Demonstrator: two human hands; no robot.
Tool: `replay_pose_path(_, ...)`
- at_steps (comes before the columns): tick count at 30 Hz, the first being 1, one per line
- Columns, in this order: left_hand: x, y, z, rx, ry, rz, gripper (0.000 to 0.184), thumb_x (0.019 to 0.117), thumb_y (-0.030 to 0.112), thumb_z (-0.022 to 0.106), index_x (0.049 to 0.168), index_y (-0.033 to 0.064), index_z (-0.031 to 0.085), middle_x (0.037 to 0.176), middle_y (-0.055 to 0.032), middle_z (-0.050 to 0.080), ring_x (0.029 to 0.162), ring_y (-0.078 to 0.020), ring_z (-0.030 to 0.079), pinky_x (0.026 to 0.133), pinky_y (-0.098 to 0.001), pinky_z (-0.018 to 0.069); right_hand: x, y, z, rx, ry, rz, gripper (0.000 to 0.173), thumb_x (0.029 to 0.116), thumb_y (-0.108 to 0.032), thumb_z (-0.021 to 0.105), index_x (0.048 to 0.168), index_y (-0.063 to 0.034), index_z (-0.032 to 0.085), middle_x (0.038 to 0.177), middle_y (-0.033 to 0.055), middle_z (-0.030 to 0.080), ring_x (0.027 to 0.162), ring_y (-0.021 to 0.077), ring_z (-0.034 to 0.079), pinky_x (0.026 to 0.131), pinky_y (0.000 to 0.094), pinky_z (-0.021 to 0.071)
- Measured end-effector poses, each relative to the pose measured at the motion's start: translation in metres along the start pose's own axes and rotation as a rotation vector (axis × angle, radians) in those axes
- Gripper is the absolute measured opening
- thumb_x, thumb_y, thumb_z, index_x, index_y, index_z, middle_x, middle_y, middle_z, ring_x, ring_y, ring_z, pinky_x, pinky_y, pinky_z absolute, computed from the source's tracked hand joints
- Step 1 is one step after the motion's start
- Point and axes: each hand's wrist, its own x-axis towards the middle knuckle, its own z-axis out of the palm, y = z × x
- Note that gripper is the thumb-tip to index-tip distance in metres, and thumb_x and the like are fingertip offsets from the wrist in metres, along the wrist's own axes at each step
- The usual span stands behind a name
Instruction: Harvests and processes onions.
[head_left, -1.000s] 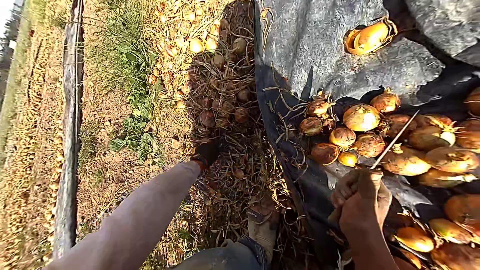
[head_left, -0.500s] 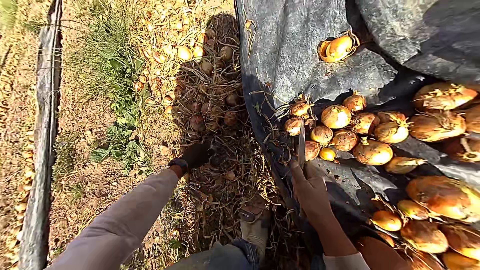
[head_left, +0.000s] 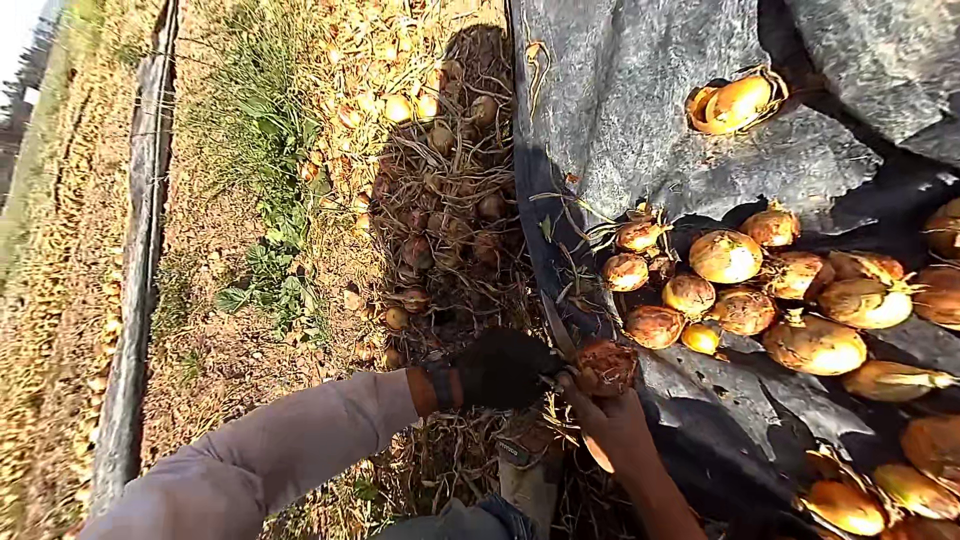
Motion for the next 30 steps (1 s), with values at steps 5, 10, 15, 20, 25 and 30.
replay_pose_path(5,0.001,-0.126,-0.003,0.046,0.164,-0.758,0.029,0.0999,0.037,0.059,0.118,0.0152,0.067,0.108,-0.0159,0.071,0.098,-0.0388,0.070,0.077,-0.0636,0.0553,0.012,-0.025,-0.049,0.201,0.329,0.069,0.045,0.0996,-0.060,0.050,0.081,-0.0198,0.055,0.055,-0.0101,0.041,0.042,0.0038,0.039,0.039,0.0227,0.0376)
replay_pose_path(10,-0.050,-0.239,0.050,-0.112,0.023,-1.015,0.068,0.0890,0.025,0.075,0.149,0.0069,0.047,0.132,-0.0272,0.062,0.115,-0.0473,0.064,0.093,-0.0691,0.0514,0.006,-0.029,-0.051,0.232,0.361,0.161,0.039,0.1033,-0.051,0.044,0.080,-0.0198,0.049,0.053,-0.0085,0.037,0.038,0.0051,0.036,0.036,0.0230,0.0374)
replay_pose_path(15,-0.050,-0.237,0.076,-0.272,0.010,-1.080,0.072,0.0751,0.057,0.084,0.114,-0.0015,0.068,0.111,-0.0247,0.070,0.106,-0.0426,0.068,0.092,-0.0672,0.0527,-0.001,-0.017,-0.021,0.000,0.111,0.073,0.059,0.0925,-0.073,0.053,0.096,-0.0162,0.065,0.059,-0.0051,0.048,0.045,0.0096,0.045,0.043,0.0308,0.0433)
replay_pose_path(20,-0.063,-0.149,0.046,-0.556,0.190,-0.647,0.045,0.1015,0.046,0.062,0.101,0.0022,0.072,0.089,-0.0143,0.071,0.081,-0.0275,0.067,0.078,-0.0531,0.0560,0.001,-0.016,-0.019,-0.142,0.020,0.229,0.049,0.0930,-0.062,0.058,0.108,-0.0169,0.069,0.072,-0.0022,0.062,0.060,0.0126,0.059,0.056,0.0373,0.0516)
replay_pose_path(25,-0.054,-0.035,0.003,-0.873,0.115,-0.422,0.023,0.0962,0.030,0.071,0.103,0.0076,0.070,0.086,-0.0024,0.070,0.077,-0.0120,0.067,0.075,-0.0337,0.0587,0.001,-0.017,-0.018,0.007,-0.016,0.355,0.055,0.0953,-0.064,0.057,0.122,-0.0164,0.063,0.076,0.0045,0.062,0.059,0.0183,0.060,0.054,0.0406,0.0540)
replay_pose_path(30,-0.050,0.011,-0.024,-1.281,0.120,-0.184,0.021,0.0921,0.009,0.060,0.079,0.0200,0.072,0.075,0.0094,0.070,0.070,0.0005,0.065,0.068,-0.0178,0.0563,-0.001,-0.032,-0.025,0.453,-0.128,0.291,0.058,0.1021,-0.066,0.035,0.098,-0.0138,0.061,0.061,-0.0023,0.046,0.048,0.0075,0.044,0.046,0.0240,0.0428)
